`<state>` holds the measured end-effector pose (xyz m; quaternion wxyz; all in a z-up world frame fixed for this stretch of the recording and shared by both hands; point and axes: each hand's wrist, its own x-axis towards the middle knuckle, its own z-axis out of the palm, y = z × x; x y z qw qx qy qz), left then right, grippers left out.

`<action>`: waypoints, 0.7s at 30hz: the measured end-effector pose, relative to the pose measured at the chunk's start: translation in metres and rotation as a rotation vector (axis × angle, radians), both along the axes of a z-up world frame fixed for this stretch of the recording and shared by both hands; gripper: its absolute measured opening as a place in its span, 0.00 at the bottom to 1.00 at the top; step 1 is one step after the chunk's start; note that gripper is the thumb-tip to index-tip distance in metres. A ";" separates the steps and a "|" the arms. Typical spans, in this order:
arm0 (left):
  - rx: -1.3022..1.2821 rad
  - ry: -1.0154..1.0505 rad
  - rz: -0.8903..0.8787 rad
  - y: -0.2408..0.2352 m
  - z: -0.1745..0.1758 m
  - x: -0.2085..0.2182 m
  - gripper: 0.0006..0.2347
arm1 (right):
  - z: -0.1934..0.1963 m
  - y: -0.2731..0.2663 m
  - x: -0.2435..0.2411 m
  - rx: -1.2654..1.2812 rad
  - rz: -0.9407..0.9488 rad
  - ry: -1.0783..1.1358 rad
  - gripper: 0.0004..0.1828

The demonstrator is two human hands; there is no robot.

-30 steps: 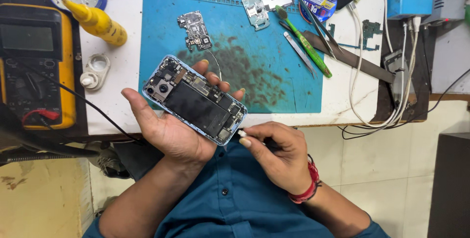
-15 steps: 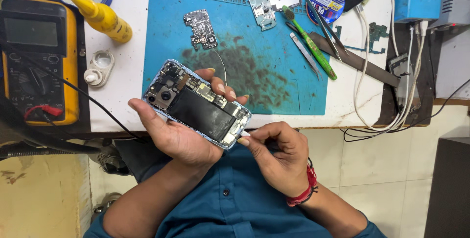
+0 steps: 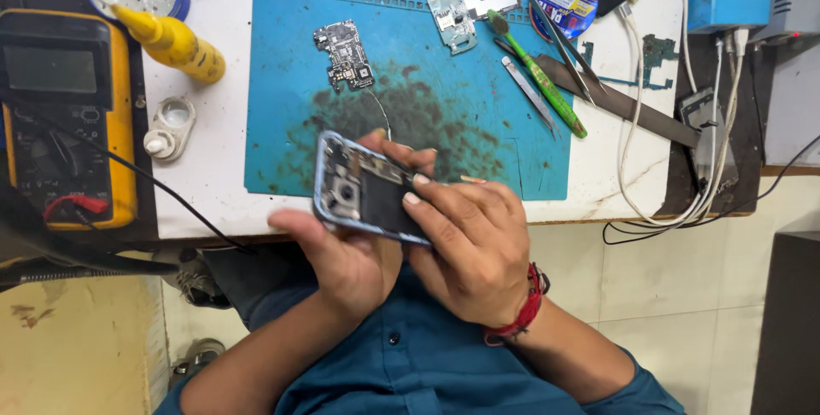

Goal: The person repairs a disassembled smartphone by applying liquid from a yellow bottle to internal components, using tweezers to adjust parts, and using a green brush to clean the interior. The person also handles the motherboard and screen separately, using a screwdriver to work on the motherboard.

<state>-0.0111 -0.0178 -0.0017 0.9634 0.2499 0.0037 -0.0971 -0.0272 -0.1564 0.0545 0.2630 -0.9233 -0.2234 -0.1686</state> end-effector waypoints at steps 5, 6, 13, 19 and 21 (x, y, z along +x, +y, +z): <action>0.649 -0.586 -0.132 0.036 0.011 0.016 0.29 | -0.004 -0.026 -0.004 0.047 0.025 -0.059 0.20; 0.852 -0.718 -0.107 0.044 0.012 0.025 0.24 | -0.006 -0.032 -0.006 0.063 0.031 -0.078 0.19; 1.217 -1.164 0.031 0.067 0.025 0.050 0.13 | -0.025 -0.047 -0.015 0.048 0.057 -0.126 0.16; 1.245 -1.232 0.026 0.063 0.036 0.057 0.11 | -0.026 -0.050 -0.013 0.091 0.085 -0.114 0.16; 1.228 -1.219 0.005 0.063 0.034 0.058 0.11 | -0.025 -0.050 -0.010 0.125 0.106 -0.097 0.16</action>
